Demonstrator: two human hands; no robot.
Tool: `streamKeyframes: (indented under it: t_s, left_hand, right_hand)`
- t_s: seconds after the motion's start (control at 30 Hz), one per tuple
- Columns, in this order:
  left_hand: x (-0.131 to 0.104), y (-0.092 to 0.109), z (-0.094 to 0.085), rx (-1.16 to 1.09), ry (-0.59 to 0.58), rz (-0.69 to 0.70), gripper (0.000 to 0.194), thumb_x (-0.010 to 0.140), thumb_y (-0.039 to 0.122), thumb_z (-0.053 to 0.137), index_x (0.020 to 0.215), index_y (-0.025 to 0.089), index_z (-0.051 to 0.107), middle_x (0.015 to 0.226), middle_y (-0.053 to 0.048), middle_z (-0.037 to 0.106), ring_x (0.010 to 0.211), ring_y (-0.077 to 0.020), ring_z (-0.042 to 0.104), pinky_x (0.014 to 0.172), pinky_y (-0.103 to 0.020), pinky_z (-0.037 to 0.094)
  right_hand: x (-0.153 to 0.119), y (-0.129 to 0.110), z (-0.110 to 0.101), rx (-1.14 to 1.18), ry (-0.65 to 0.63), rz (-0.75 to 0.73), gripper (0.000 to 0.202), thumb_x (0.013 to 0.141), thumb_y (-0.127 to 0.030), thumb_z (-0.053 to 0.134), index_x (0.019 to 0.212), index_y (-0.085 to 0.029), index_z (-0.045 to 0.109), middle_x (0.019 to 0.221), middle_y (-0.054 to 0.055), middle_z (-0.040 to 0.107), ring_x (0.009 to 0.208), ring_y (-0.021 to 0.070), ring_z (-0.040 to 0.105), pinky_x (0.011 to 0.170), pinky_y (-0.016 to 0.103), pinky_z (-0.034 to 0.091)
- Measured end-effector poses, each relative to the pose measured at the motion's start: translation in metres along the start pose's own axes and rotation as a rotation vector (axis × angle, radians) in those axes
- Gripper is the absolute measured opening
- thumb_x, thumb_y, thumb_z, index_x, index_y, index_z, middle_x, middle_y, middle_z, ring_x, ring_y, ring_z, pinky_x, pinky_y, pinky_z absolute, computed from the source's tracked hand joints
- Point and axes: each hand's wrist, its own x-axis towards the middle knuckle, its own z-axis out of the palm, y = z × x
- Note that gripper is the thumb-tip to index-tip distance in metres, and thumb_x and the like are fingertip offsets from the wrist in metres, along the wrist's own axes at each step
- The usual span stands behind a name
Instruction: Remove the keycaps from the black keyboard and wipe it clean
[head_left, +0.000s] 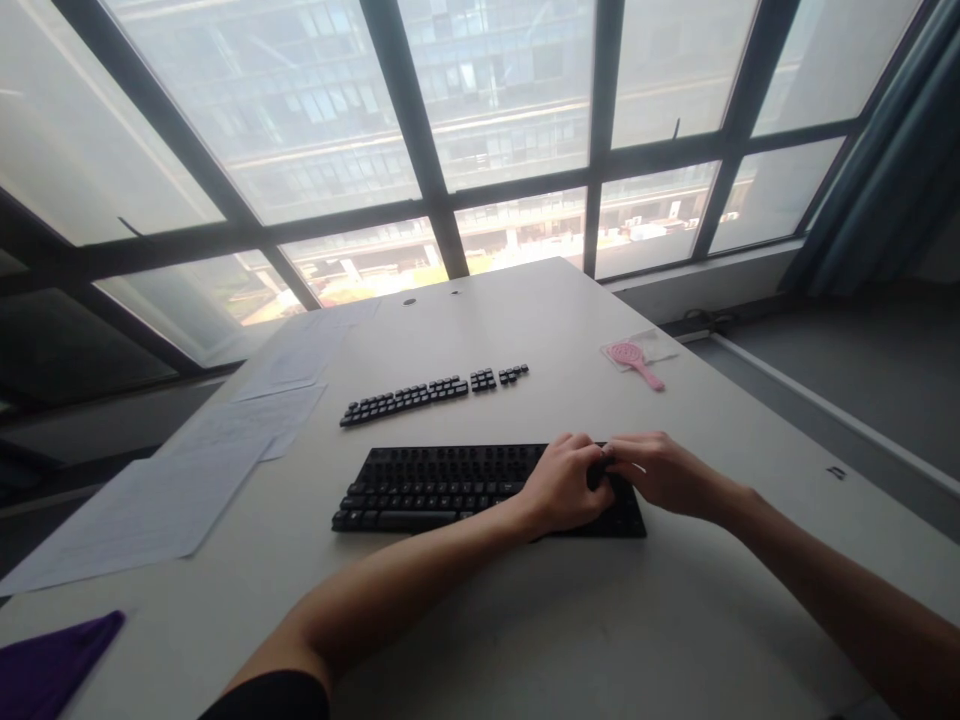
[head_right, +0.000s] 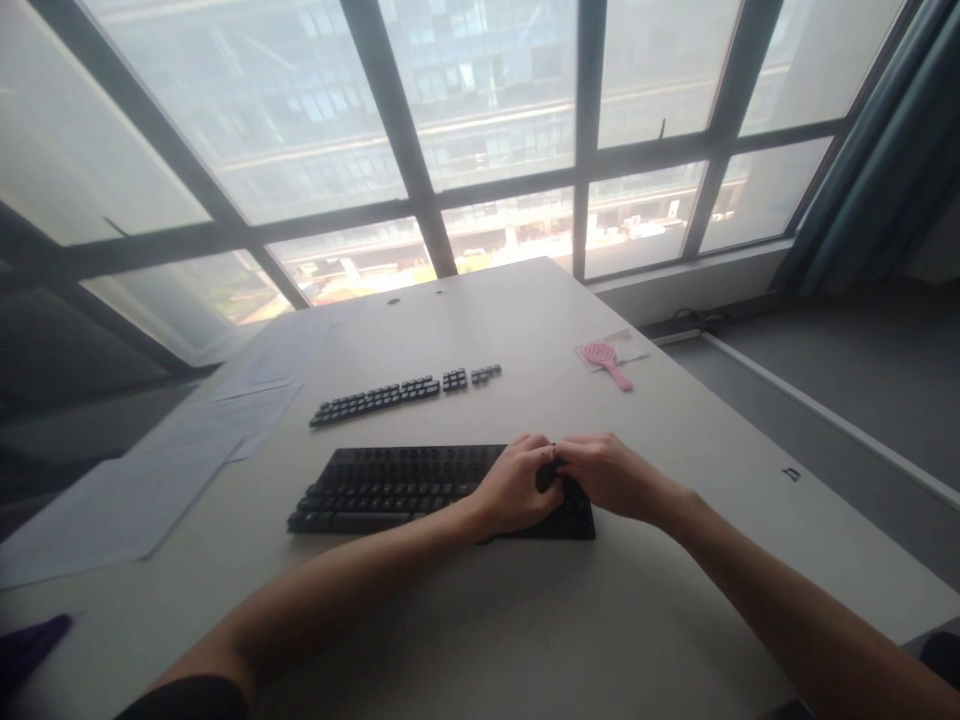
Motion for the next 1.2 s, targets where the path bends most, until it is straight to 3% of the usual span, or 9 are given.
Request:
streamKeyframes:
  t_s: [0.13,0.3,0.73,0.93,1.07,1.2]
  left_hand:
    - [0.001,-0.007,0.002,-0.034,0.024,-0.042,0.015,0.081,0.035,0.072,0.084,0.020,0.070,0.087,-0.006,0.063,0.088,-0.0225,0.057,0.083,-0.035,0.047]
    - [0.004,-0.016,0.006,-0.092,0.060,-0.065,0.011,0.081,0.028,0.075,0.088,0.021,0.074,0.089,-0.004,0.067,0.090,-0.0211,0.058,0.086,-0.034,0.046]
    - [0.005,-0.016,0.008,-0.075,0.051,-0.054,0.015,0.088,0.027,0.067,0.099,0.021,0.074,0.095,-0.007,0.066,0.098,-0.0228,0.056,0.091,-0.034,0.047]
    - [0.006,-0.014,0.007,-0.060,0.023,-0.059,0.013,0.090,0.026,0.065,0.099,0.021,0.071,0.098,-0.006,0.063,0.101,-0.0231,0.054,0.093,-0.035,0.046]
    - [0.007,-0.015,0.007,-0.034,0.009,-0.065,0.009,0.090,0.026,0.064,0.094,0.019,0.069,0.095,-0.007,0.061,0.098,-0.0231,0.053,0.089,-0.034,0.047]
    - [0.007,-0.017,0.007,-0.028,0.003,-0.034,0.010,0.091,0.027,0.064,0.091,0.019,0.068,0.093,-0.006,0.060,0.096,-0.0224,0.054,0.087,-0.033,0.046]
  right_hand:
    - [0.000,0.007,0.008,0.111,0.160,0.115,0.013,0.083,-0.019,0.059,0.072,-0.021,0.065,0.066,0.002,0.066,0.060,0.0170,0.054,0.060,0.029,0.044]
    - [0.002,0.012,0.020,0.185,0.286,0.242,0.011,0.081,-0.018,0.058,0.075,-0.020,0.066,0.064,0.001,0.066,0.058,0.0171,0.057,0.056,0.028,0.045]
    - [-0.001,0.020,0.037,0.297,0.465,0.350,0.010,0.086,-0.029,0.062,0.080,-0.020,0.064,0.070,0.003,0.069,0.059,0.0202,0.065,0.056,0.032,0.054]
    - [0.000,0.017,0.038,0.203,0.474,0.322,0.011,0.088,-0.029,0.058,0.081,-0.021,0.062,0.068,0.002,0.067,0.059,0.0198,0.063,0.056,0.032,0.052]
    - [-0.002,0.019,0.034,0.011,0.401,0.186,0.014,0.087,-0.024,0.057,0.074,-0.022,0.060,0.065,0.002,0.062,0.059,0.0187,0.057,0.058,0.031,0.048]
    - [-0.001,0.024,0.025,-0.003,0.282,0.099,0.013,0.089,-0.023,0.055,0.078,-0.021,0.062,0.071,0.003,0.064,0.064,0.0189,0.058,0.063,0.032,0.048]
